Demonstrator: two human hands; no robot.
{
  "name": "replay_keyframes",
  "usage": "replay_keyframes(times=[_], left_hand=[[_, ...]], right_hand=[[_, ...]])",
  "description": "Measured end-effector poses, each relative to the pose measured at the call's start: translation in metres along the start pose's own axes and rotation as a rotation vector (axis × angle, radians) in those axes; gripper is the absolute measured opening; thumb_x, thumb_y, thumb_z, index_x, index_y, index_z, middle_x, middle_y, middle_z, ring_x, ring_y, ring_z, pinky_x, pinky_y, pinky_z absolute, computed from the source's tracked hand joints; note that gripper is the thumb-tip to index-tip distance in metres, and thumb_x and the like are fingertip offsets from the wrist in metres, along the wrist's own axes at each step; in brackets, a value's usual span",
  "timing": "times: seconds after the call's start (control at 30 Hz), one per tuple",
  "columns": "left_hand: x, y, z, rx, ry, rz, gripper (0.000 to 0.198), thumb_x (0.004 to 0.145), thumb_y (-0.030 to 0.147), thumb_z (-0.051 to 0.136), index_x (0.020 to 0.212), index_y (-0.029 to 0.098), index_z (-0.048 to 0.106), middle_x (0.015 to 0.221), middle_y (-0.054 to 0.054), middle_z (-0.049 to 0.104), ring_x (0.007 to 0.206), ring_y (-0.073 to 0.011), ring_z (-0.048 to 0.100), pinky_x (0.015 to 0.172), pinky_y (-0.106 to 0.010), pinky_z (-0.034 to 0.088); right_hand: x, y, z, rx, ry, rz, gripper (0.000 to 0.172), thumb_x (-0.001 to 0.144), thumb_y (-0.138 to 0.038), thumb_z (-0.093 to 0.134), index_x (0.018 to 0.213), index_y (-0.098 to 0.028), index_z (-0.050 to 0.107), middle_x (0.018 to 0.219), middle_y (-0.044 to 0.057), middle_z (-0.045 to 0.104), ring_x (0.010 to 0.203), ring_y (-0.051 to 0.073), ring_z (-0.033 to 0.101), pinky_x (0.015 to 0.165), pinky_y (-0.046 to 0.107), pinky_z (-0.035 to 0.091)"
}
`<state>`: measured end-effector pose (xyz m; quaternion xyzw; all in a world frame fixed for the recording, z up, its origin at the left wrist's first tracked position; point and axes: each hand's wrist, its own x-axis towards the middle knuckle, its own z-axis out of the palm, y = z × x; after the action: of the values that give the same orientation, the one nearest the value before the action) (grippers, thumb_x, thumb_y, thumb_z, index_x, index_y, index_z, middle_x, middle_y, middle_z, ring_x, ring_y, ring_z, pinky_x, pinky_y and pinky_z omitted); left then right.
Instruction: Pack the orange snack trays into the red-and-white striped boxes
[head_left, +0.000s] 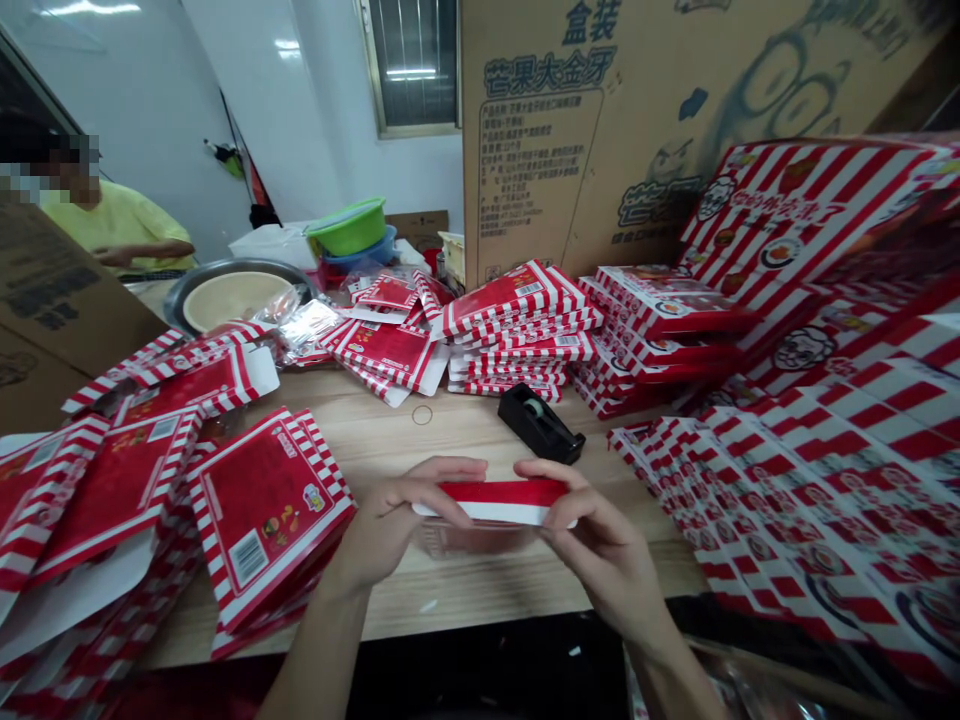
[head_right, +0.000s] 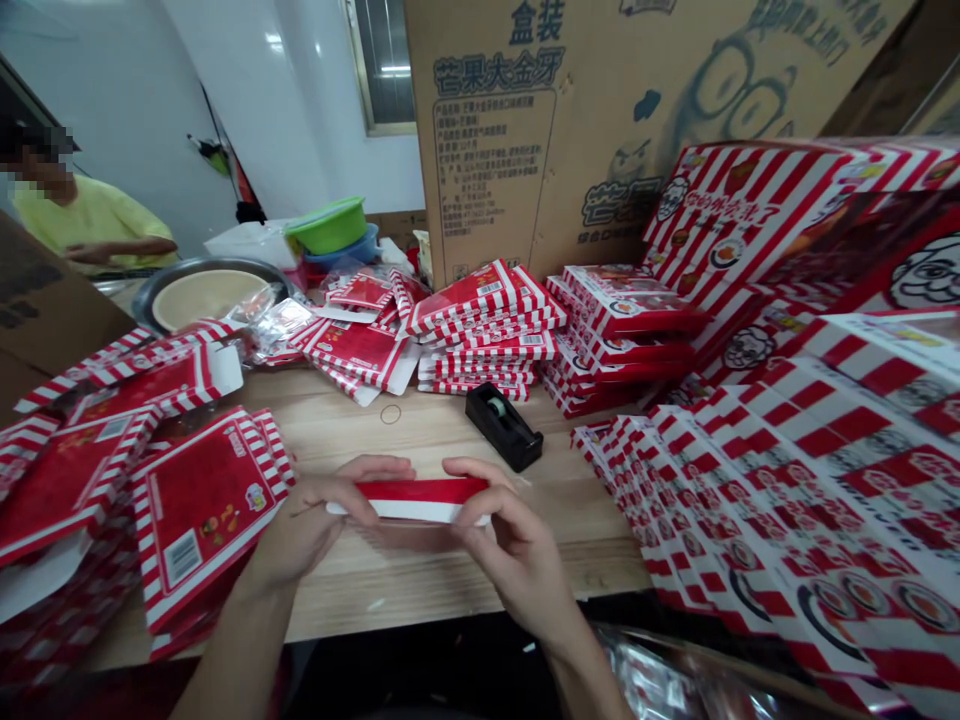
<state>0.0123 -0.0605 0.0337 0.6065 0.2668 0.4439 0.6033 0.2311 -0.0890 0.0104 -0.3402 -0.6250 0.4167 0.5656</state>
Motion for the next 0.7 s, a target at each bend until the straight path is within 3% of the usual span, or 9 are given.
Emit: replay_keyframes(times=[0.07, 0.17, 0.23, 0.3, 0.4, 0.5, 0.6, 0.7], left_hand=[[-0.003, -0.001, 0.001, 0.089, 0.031, 0.055, 0.034, 0.084, 0.008, 0.051, 0.075, 0.031, 0.075, 0.114, 0.003, 0.066, 0.109, -0.0161, 0.058, 0.093, -0.028, 0.043], [-0.009, -0.003, 0.0, 0.202, 0.001, 0.094, 0.02, 0.081, 0.016, 0.061, 0.09, 0.031, 0.072, 0.121, 0.0, 0.06, 0.115, -0.0181, 0.053, 0.094, -0.029, 0.042], [-0.011, -0.003, -0.002, 0.258, -0.011, 0.102, 0.022, 0.082, 0.022, 0.062, 0.101, 0.03, 0.068, 0.122, -0.002, 0.058, 0.116, -0.0191, 0.052, 0.094, -0.029, 0.043], [-0.013, -0.003, -0.004, 0.301, 0.028, 0.065, 0.024, 0.085, 0.023, 0.057, 0.108, 0.029, 0.064, 0.116, -0.004, 0.061, 0.108, -0.0179, 0.056, 0.09, -0.029, 0.045], [-0.014, -0.004, -0.006, 0.287, 0.097, 0.001, 0.019, 0.087, 0.021, 0.055, 0.103, 0.024, 0.064, 0.112, -0.006, 0.065, 0.101, -0.0177, 0.06, 0.086, -0.03, 0.048], [-0.013, -0.005, -0.009, 0.242, 0.099, 0.022, 0.011, 0.085, 0.02, 0.057, 0.09, 0.022, 0.067, 0.109, -0.005, 0.067, 0.103, -0.0184, 0.061, 0.087, -0.031, 0.049], [-0.012, -0.003, -0.011, 0.246, 0.1, 0.013, 0.011, 0.084, 0.02, 0.059, 0.088, 0.022, 0.068, 0.108, -0.006, 0.069, 0.102, -0.0185, 0.063, 0.086, -0.031, 0.05], [-0.011, 0.003, -0.007, 0.263, 0.114, -0.022, 0.009, 0.083, 0.021, 0.06, 0.084, 0.02, 0.069, 0.107, -0.008, 0.07, 0.099, -0.0193, 0.065, 0.081, -0.03, 0.053]], right_hand=[[0.003, -0.005, 0.005, -0.037, 0.047, 0.03, 0.015, 0.079, -0.026, 0.069, 0.073, -0.024, 0.055, 0.113, 0.0, 0.062, 0.108, 0.017, 0.056, 0.087, 0.026, 0.045], [0.008, -0.012, 0.011, -0.091, 0.104, 0.081, 0.014, 0.078, -0.024, 0.07, 0.084, -0.026, 0.057, 0.104, 0.0, 0.065, 0.103, 0.017, 0.059, 0.086, 0.027, 0.046], [0.011, -0.014, 0.013, -0.147, 0.098, 0.093, 0.019, 0.078, -0.023, 0.069, 0.094, -0.028, 0.06, 0.101, 0.001, 0.067, 0.103, 0.018, 0.059, 0.089, 0.03, 0.046], [0.013, -0.016, 0.014, -0.183, 0.098, 0.08, 0.014, 0.079, -0.023, 0.068, 0.092, -0.026, 0.065, 0.096, 0.002, 0.069, 0.101, 0.019, 0.061, 0.095, 0.035, 0.044], [0.017, -0.017, 0.014, -0.176, 0.112, 0.04, 0.002, 0.079, -0.024, 0.068, 0.081, -0.023, 0.068, 0.087, 0.002, 0.071, 0.09, 0.019, 0.065, 0.101, 0.039, 0.041], [0.022, -0.018, 0.012, -0.148, 0.084, 0.054, 0.004, 0.078, -0.026, 0.07, 0.076, -0.023, 0.069, 0.084, 0.003, 0.071, 0.084, 0.018, 0.066, 0.094, 0.038, 0.047], [0.026, -0.018, 0.007, -0.126, 0.048, 0.069, 0.006, 0.077, -0.029, 0.071, 0.075, -0.023, 0.07, 0.084, 0.004, 0.071, 0.085, 0.02, 0.066, 0.089, 0.039, 0.05], [0.027, -0.015, -0.001, -0.101, -0.039, 0.014, 0.006, 0.078, -0.03, 0.071, 0.077, -0.025, 0.072, 0.086, 0.004, 0.071, 0.091, 0.021, 0.066, 0.097, 0.044, 0.044]])
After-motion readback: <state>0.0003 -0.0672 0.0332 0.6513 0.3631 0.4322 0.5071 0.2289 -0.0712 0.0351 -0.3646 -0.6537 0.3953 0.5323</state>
